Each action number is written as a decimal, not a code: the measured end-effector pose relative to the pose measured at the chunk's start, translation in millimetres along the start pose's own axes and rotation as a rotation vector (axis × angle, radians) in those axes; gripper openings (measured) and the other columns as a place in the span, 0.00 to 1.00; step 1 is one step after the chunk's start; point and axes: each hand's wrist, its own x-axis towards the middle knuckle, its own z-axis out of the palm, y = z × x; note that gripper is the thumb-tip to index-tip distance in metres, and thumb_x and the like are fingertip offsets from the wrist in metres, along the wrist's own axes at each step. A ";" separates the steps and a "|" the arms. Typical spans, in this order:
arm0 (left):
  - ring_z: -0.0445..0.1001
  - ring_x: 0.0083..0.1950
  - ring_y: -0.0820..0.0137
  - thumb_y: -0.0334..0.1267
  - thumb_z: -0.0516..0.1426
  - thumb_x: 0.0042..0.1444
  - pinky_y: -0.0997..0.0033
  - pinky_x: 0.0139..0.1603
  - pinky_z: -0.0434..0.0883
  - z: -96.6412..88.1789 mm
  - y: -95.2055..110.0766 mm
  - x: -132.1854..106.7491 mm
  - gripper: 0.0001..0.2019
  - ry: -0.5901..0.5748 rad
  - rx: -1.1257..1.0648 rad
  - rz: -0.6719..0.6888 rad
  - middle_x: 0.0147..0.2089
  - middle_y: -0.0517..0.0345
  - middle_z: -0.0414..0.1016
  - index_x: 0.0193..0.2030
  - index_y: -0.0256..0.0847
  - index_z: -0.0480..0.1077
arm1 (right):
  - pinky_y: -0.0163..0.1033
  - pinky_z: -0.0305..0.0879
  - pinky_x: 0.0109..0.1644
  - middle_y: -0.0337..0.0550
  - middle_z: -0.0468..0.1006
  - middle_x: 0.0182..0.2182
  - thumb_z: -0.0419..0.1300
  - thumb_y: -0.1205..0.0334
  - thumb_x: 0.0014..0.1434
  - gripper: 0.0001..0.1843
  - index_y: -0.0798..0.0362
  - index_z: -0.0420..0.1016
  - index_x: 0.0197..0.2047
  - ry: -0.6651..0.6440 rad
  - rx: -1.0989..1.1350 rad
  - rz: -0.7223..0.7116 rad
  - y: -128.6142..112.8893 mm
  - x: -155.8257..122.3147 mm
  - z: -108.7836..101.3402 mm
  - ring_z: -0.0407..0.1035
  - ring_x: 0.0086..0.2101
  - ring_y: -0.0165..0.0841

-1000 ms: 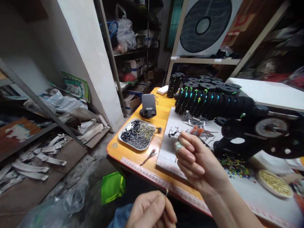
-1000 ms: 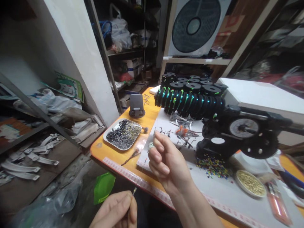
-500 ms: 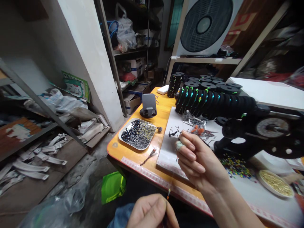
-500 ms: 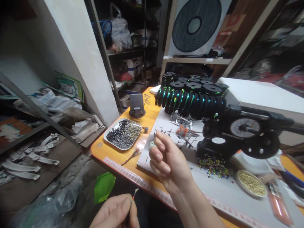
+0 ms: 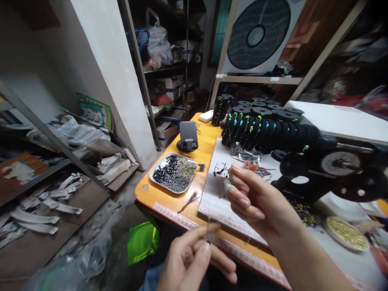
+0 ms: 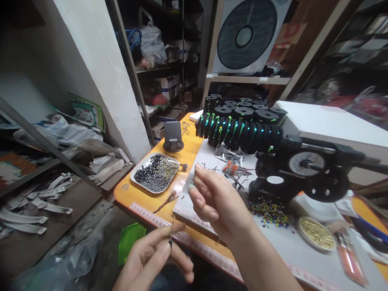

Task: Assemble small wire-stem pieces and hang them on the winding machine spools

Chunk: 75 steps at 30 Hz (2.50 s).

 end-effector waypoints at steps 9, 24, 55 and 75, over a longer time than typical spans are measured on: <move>0.76 0.51 0.64 0.35 0.47 0.68 0.62 0.53 0.70 6.9 41.7 55.9 0.16 -0.069 0.557 0.383 0.52 0.47 0.75 0.61 0.41 0.59 | 0.20 0.37 0.11 0.31 0.61 0.10 0.67 0.47 0.52 0.29 0.53 0.55 0.17 -0.064 -0.285 -0.054 -28.9 -9.2 10.7 0.43 0.10 0.14; 0.76 0.19 0.74 0.44 0.56 0.64 0.77 0.26 0.72 26.8 42.1 57.1 0.14 -0.353 -0.150 0.098 0.20 0.64 0.71 0.33 0.36 0.62 | 0.20 0.41 0.08 0.29 0.63 0.10 0.67 0.55 0.51 0.23 0.53 0.58 0.18 -0.009 0.083 -0.028 -7.9 -2.2 6.8 0.36 0.09 0.14; 0.73 0.21 0.77 0.46 0.52 0.66 0.83 0.26 0.65 2.3 -19.1 24.9 0.14 -0.361 -0.406 -0.049 0.21 0.62 0.73 0.33 0.39 0.60 | 0.20 0.43 0.08 0.27 0.61 0.11 0.67 0.56 0.51 0.23 0.52 0.57 0.19 -0.003 0.141 -0.014 2.8 6.2 3.3 0.33 0.09 0.15; 0.78 0.21 0.73 0.51 0.56 0.62 0.83 0.20 0.68 -24.3 -9.2 26.8 0.16 -0.074 -0.135 -0.048 0.23 0.62 0.77 0.37 0.39 0.63 | 0.29 0.53 0.19 0.35 0.70 0.21 0.58 0.51 0.62 0.16 0.49 0.73 0.50 0.437 -0.895 -0.635 -13.9 -0.6 -38.7 0.58 0.18 0.24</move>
